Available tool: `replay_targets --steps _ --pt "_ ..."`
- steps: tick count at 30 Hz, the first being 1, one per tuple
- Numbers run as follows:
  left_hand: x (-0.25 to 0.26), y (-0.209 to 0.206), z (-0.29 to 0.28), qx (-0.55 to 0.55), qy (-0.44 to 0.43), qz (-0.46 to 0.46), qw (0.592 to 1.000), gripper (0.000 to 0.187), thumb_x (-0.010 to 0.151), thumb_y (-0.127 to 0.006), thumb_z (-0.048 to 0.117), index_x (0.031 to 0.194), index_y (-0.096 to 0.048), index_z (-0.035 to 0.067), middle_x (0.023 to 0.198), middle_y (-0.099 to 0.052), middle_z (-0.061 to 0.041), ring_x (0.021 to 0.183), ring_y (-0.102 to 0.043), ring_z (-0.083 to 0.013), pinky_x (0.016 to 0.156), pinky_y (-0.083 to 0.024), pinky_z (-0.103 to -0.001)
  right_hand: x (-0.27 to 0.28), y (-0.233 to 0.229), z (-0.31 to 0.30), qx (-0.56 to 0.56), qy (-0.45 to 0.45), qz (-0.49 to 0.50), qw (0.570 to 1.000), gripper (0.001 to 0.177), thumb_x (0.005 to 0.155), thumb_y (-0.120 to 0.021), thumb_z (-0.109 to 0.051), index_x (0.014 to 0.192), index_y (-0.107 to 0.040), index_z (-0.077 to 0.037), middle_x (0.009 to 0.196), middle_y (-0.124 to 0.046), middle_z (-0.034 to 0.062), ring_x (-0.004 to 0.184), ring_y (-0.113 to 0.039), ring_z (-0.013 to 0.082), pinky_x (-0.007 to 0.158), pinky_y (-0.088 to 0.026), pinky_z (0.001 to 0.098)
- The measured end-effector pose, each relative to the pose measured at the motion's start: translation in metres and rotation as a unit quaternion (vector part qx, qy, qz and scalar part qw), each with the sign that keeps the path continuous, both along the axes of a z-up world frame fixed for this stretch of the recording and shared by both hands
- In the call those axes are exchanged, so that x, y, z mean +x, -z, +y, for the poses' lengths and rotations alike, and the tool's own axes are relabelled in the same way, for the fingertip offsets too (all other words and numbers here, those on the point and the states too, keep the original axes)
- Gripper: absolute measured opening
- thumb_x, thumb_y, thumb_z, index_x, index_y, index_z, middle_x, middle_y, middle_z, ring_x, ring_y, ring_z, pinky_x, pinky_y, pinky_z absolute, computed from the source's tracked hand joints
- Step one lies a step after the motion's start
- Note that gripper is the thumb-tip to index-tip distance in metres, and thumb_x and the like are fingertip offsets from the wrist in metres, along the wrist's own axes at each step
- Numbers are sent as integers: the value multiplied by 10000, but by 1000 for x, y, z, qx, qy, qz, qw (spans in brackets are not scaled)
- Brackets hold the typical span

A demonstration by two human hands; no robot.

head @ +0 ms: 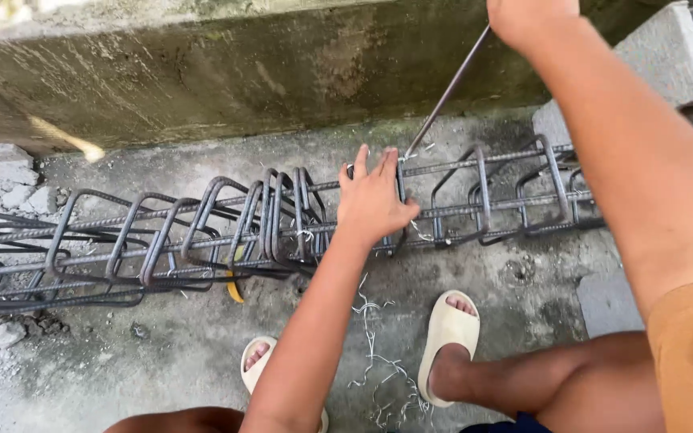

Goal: The person ties a rebar cage using a wire tying tool and metal wire. They loop the wire around the rebar intersections and twist it with the tool to secure the structure.

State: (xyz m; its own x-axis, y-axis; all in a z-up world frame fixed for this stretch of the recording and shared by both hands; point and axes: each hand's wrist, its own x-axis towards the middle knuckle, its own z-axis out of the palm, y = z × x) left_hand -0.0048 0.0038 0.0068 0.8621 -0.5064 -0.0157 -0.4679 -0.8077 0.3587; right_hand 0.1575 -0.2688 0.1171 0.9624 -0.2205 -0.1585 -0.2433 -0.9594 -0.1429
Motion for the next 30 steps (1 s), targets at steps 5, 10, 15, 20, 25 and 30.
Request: replay_targets --steps 5,10,15,20,25,30 --pt "-5 -11 1 0 0 22 1000 931 724 -613 430 1547 -405 49 1554 -528 -83 1534 -256 -392 1161 -242 -658 10 110 -23 21 20 34 999 421 1006 -549 -192 1247 -439 134 1054 -623 390 893 -641 515 749 -552 573" --pt "-3 6 -3 -29 0 -12 1000 936 719 -657 426 1509 -395 -2 1563 -476 -129 1521 -250 -430 1142 -212 -690 54 225 -79 33 32 45 998 548 957 -584 -183 1318 -346 154 1170 -607 437 1014 -653 573 828 -549 599" --pt "-9 9 -1 -66 -16 -38 997 940 698 -701 428 1487 -428 -3 1522 -531 -133 1510 -301 -423 1146 -239 -656 37 269 -73 148 87 269 948 429 1051 -574 -211 1228 -501 173 1048 -682 319 747 -677 430 577 -583 489" --pt "-5 8 -2 -62 -13 -44 997 969 688 -711 434 1490 -414 -19 1526 -519 -143 1511 -300 -422 1144 -243 -680 14 280 -69 110 121 468 868 370 1055 -541 -274 1090 -668 72 849 -707 185 615 -632 288 484 -549 376" --pt "-8 9 -3 -78 -7 -64 995 933 709 -672 437 1479 -431 -31 1520 -528 -170 1520 -284 -437 1156 -237 -681 10 286 -72 16 39 586 809 476 1087 -452 -410 854 -656 -49 713 -612 90 645 -586 215 638 -521 362" --pt "-8 8 -2 -84 -11 -63 994 929 698 -666 440 1470 -438 -24 1504 -537 -174 1508 -300 -440 1142 -266 -675 -1 268 -62 23 71 580 811 430 1028 -539 -403 921 -753 -45 804 -733 116 655 -594 214 606 -488 351"
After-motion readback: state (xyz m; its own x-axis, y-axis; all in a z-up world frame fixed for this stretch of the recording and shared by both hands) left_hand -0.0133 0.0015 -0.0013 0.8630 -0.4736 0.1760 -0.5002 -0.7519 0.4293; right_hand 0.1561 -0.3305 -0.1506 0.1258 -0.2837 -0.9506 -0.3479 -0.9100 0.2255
